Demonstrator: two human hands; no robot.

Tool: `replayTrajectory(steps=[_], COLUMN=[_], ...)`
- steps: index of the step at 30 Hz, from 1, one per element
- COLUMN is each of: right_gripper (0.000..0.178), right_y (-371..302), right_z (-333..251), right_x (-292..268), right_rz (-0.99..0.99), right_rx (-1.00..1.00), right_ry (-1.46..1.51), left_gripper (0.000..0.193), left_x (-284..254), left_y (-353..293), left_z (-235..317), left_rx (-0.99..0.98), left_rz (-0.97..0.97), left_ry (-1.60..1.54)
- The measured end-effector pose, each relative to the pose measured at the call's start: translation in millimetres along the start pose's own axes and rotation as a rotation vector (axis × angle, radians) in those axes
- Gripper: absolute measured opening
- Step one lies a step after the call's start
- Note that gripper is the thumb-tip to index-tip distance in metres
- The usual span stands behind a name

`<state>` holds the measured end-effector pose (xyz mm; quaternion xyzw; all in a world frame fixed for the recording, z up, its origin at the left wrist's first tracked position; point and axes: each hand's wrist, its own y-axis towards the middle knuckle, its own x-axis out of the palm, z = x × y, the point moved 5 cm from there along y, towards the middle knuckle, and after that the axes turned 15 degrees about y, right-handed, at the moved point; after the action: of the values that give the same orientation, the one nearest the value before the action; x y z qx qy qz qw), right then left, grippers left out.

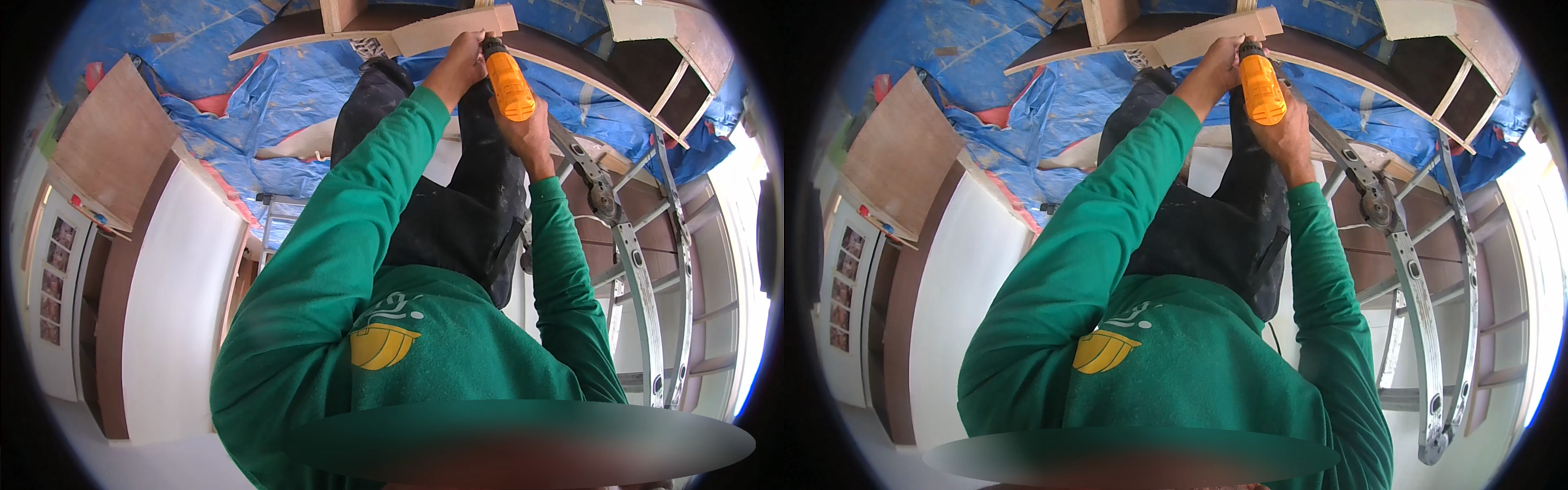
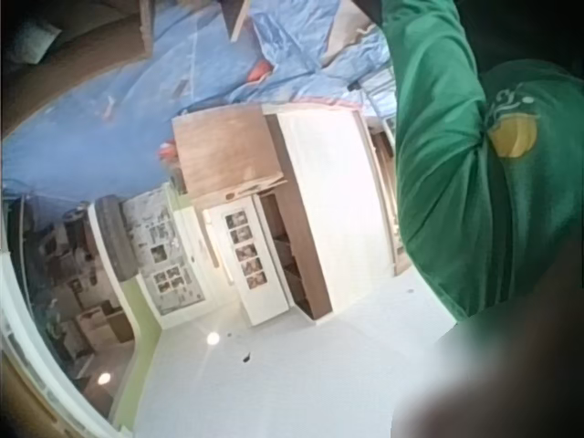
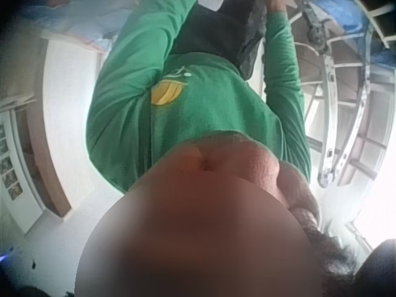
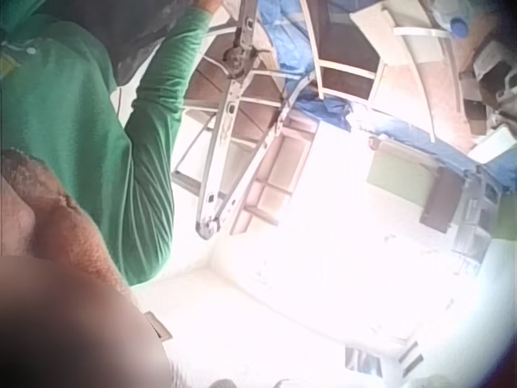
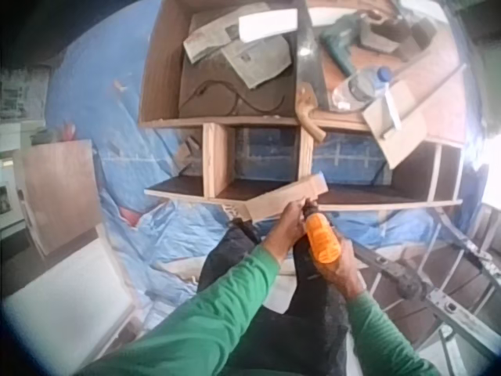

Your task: The person is assembling a wooden cabinet or shelving unit. They use a pencil to mark measurements on a white panel, then use a tape measure and a drill to attach wooden pieces to the structure. The person works on a ladder and handles various wooden components and tools.

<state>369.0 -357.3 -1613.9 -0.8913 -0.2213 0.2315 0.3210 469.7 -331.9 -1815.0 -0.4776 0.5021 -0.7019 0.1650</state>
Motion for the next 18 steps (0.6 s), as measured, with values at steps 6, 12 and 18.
replayTrajectory(steps=[6, 12, 18], right_gripper=[0.043, 0.044, 0.042], right_y=[10, 12, 13], right_z=[-1, 11, 15], right_x=[0, 0, -3], right_rz=[0.004, -0.022, 0.004], right_rx=[-0.047, -0.076, -0.024], right_ry=[0.001, -0.005, 0.022], left_gripper=[0.025, 0.03, 0.073], left_x=[5, -22, 14], left_y=[5, -5, -88], left_z=[3, 12, 86], left_rx=[0.007, 0.38, 1.183], left_rz=[0.052, 0.204, 0.691], left_ry=[-0.007, 0.811, 1.951])
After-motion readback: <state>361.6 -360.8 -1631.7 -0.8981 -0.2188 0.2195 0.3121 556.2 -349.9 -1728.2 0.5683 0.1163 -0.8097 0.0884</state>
